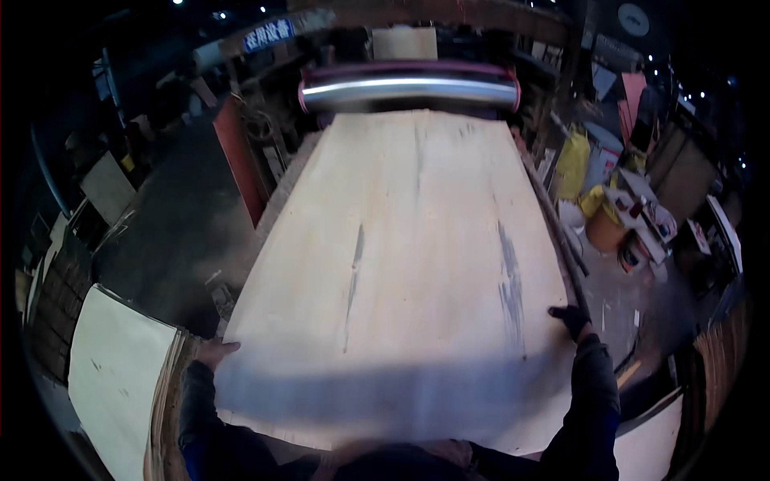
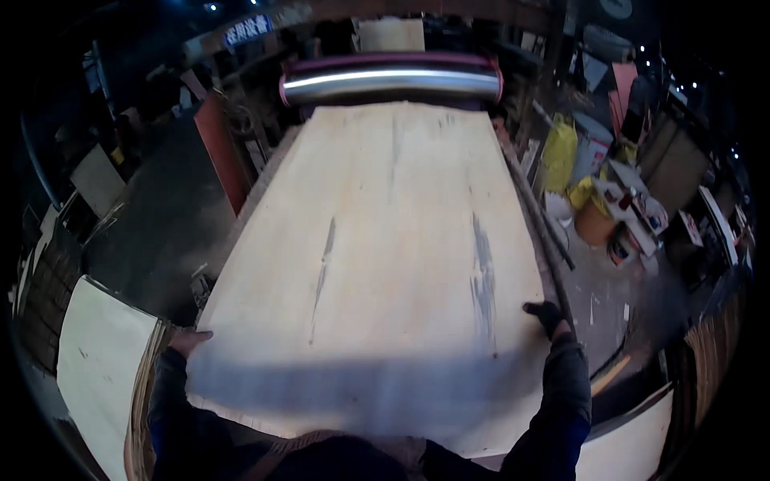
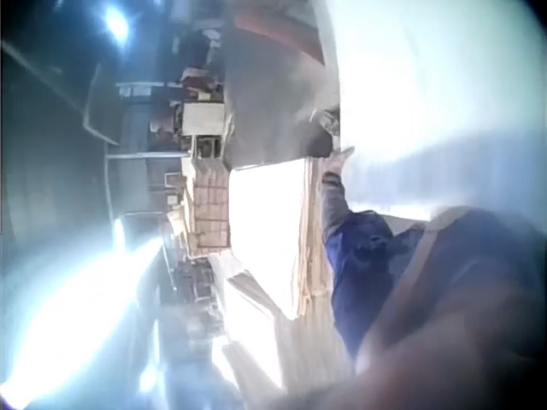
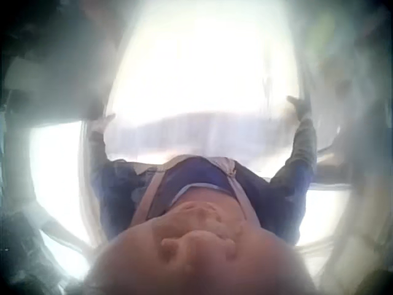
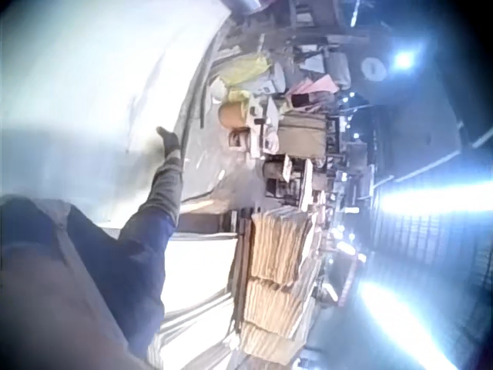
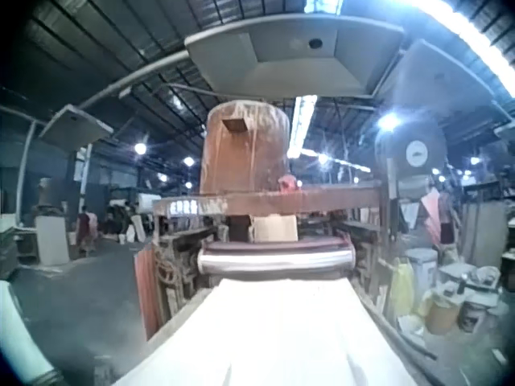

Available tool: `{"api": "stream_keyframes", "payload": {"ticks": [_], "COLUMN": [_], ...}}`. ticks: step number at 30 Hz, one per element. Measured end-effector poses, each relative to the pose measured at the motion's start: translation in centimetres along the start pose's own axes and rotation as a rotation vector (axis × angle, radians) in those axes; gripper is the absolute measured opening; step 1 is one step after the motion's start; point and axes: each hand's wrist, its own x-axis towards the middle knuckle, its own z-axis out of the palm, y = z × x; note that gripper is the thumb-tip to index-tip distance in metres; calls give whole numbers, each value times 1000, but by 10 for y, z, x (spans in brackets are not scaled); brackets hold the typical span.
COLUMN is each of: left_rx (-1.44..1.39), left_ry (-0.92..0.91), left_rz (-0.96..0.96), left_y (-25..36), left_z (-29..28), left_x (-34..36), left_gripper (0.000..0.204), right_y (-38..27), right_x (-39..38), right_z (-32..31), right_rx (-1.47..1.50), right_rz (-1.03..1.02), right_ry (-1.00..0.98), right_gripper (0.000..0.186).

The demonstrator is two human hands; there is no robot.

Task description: The person feeds veneer sheets through a roller gluing machine using a wooden pole, aligns and stacks the processed veneer sheets, and carries stacks of veneer sheets onto piles on the floor.

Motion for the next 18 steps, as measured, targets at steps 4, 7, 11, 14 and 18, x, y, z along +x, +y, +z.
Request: {"api": "stream_keyframes", "payload": {"ticks": [4,7,11,14,18], "left_rx": [-336,-387,-306,-147,-238], "left_ry": [-150,-159,-129,8,-71], "left_rz": [-106,-27,-6,23,-46], "left_y": [14,31,31,23,20], "left_z": [6,13,18,16,15], "left_x": [-8,-15,-17,-14,-10], "left_gripper": [39,36,40,43,47], "right_y": [10,8,-5,-30,-42], "right_x": [14,28,16,-15,-64], "right_z": [1,4,12,16,25], "right_rx": [54,-52,-88,-178,-108], "right_rz": [-31,-118,-81,-31,-128], "right_ry": [50,130,243,373,600], "right_gripper": [41,40,57,75,67]}}
